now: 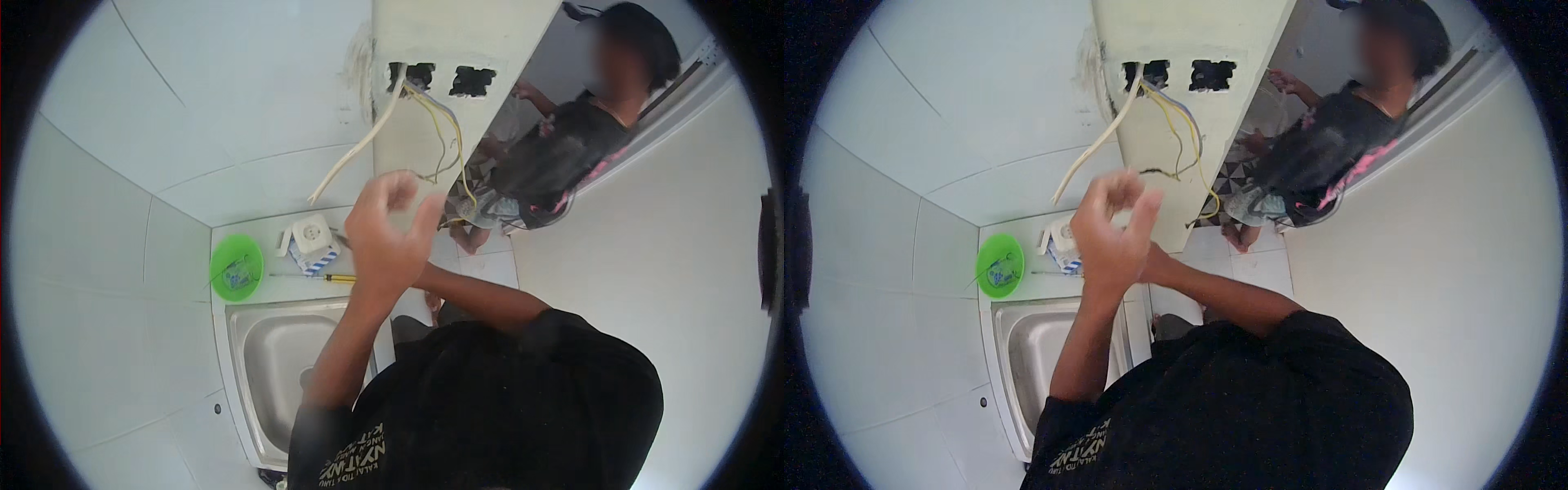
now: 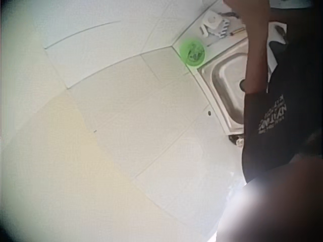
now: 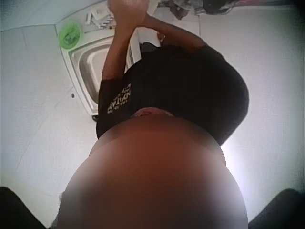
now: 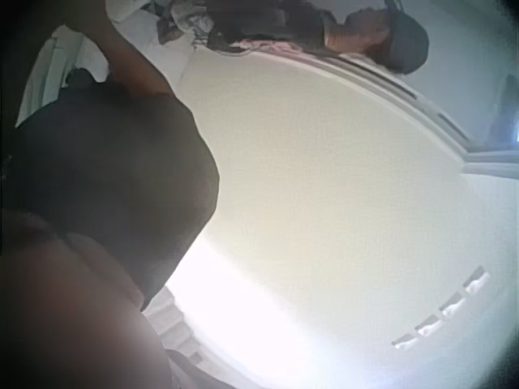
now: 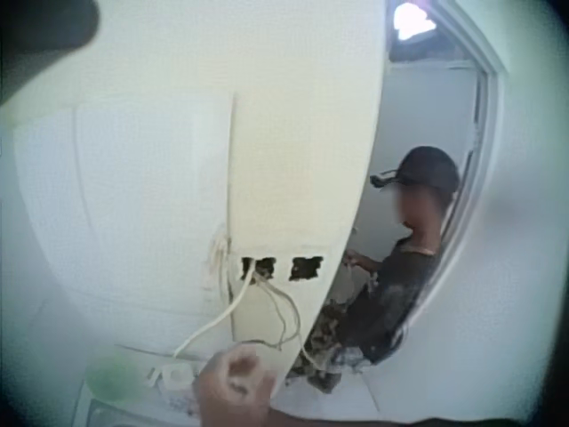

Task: Strip and connect electrical wires inside a wall cavity.

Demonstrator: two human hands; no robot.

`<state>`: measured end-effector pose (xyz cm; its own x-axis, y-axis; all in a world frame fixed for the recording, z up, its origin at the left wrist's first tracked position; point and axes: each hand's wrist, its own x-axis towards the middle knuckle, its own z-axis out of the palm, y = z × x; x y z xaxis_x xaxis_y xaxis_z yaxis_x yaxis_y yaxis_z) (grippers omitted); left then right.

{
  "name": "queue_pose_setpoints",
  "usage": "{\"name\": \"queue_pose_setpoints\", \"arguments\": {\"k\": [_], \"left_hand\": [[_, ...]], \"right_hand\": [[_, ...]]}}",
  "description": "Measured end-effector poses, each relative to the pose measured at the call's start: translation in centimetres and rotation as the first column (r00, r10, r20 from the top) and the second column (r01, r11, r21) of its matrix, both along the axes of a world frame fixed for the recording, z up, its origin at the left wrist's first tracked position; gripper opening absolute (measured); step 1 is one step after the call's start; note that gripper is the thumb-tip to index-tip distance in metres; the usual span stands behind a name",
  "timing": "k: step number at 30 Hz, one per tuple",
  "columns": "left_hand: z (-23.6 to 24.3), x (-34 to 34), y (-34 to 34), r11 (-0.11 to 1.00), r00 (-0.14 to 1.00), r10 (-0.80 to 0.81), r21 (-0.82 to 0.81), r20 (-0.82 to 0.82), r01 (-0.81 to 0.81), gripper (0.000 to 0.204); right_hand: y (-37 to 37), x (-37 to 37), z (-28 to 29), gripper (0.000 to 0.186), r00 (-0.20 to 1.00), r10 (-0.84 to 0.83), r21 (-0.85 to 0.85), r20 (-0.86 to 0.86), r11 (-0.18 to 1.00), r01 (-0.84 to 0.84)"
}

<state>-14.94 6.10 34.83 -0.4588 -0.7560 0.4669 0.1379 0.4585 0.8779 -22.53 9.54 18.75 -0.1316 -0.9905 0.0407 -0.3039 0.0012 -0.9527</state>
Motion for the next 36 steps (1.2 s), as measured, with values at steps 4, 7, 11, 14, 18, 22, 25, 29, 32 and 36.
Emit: {"name": "queue_pose_setpoints", "arguments": {"k": [4,7,11,14,18,22,25,29,32,36], "left_hand": [[0.2,-7.4,-2.9,0.988,0.995,0.09,0.128,-0.034,-0.086,0.045],[1.1,-11.6,-3.1,0.952,0.992,0.128,0.28,0.008,-0.125,0.048],[-2.1,-14.9,-5.2,0.899,0.954,0.198,0.431,-0.227,-0.084,0.031],[-1.1,-14.3,-4.8,0.809,0.948,0.097,0.579,-0.304,0.103,0.025],[0.7,-11.3,-6.1,0.721,0.948,-0.083,0.639,-0.306,0.269,0.021],[0.8,-9.7,-6.7,0.712,0.954,-0.145,0.643,-0.261,0.284,0.019],[0.1,-9.6,-7.0,0.711,0.945,-0.16,0.63,-0.287,0.311,0.025],[-0.7,-9.2,-7.9,0.713,0.929,-0.226,0.599,-0.294,0.363,0.029],[-0.5,-9.1,-8.1,0.721,0.934,-0.259,0.594,-0.248,0.358,0.029],[-0.6,-8.8,-8.4,0.707,0.915,-0.266,0.584,-0.302,0.398,0.024]], "right_hand": [[4.3,-0.6,3.8,0.051,0.947,0.212,0.243,-0.24,0.958,-0.153],[9.7,-3.9,9.3,0.049,0.982,0.064,0.412,-0.179,0.911,0.016],[14.3,-7.3,12.6,0.035,0.999,-0.015,0.529,0.033,0.849,-0.005],[16.7,-9.9,14.5,0.037,0.955,-0.171,0.49,0.242,0.871,0.032],[15.8,-11.1,17.6,0.04,0.892,-0.259,0.184,0.369,0.962,0.204],[9.9,-11.4,22.2,0.023,0.962,-0.274,0.096,0.006,0.957,0.272],[6.0,-12.3,23.7,0.02,0.898,-0.262,0.058,-0.352,0.952,0.3],[2.3,-11.8,25.3,0.023,0.765,-0.239,0.03,-0.598,0.947,0.32],[0.5,-12.1,25.4,0.025,0.655,-0.243,0.044,-0.715,0.92,0.389],[-0.8,-12.2,25.2,0.025,0.608,-0.254,0.01,-0.752,0.918,0.396]]}}
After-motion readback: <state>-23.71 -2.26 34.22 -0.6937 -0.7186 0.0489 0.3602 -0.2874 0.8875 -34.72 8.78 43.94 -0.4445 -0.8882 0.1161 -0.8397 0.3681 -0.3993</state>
